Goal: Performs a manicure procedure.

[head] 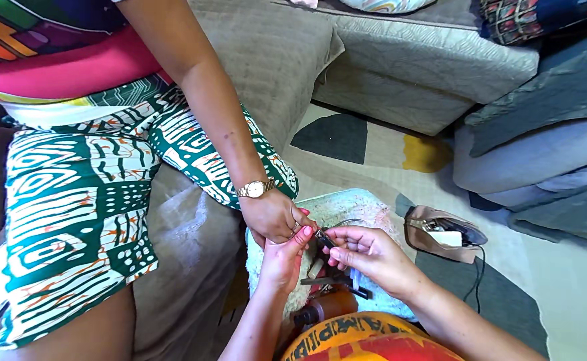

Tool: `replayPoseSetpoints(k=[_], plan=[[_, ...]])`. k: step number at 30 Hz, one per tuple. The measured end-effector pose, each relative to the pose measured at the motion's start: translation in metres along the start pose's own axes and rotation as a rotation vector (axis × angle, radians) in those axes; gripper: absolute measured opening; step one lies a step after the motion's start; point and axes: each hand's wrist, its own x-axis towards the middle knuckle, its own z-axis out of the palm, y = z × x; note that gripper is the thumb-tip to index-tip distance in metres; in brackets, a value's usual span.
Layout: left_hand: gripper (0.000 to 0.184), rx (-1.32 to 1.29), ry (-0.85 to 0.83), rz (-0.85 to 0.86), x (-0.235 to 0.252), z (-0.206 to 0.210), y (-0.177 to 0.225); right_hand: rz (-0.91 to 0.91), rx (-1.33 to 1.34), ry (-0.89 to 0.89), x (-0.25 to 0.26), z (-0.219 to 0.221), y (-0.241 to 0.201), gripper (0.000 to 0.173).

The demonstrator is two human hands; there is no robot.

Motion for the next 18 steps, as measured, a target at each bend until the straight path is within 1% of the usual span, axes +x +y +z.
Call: replayPoseSetpoints(k=[9, 14, 18], plan=[[0.028, 0.001, 0.020, 0.011, 0.000, 0.002, -0.001, -0.004, -0.028, 0.028, 0.000, 0.004, 0.001, 0.025], [0.031, -0.009, 0.013, 0.001, 0.000, 0.001, -0.001, -0.051, -0.075, 0.047, 0.001, 0.006, 0.007, 0.024], [0.029, -0.022, 0.026, -0.017, -0.001, 0.001, 0.001, -0.108, -0.070, 0.029, 0.001, 0.004, 0.012, 0.024]])
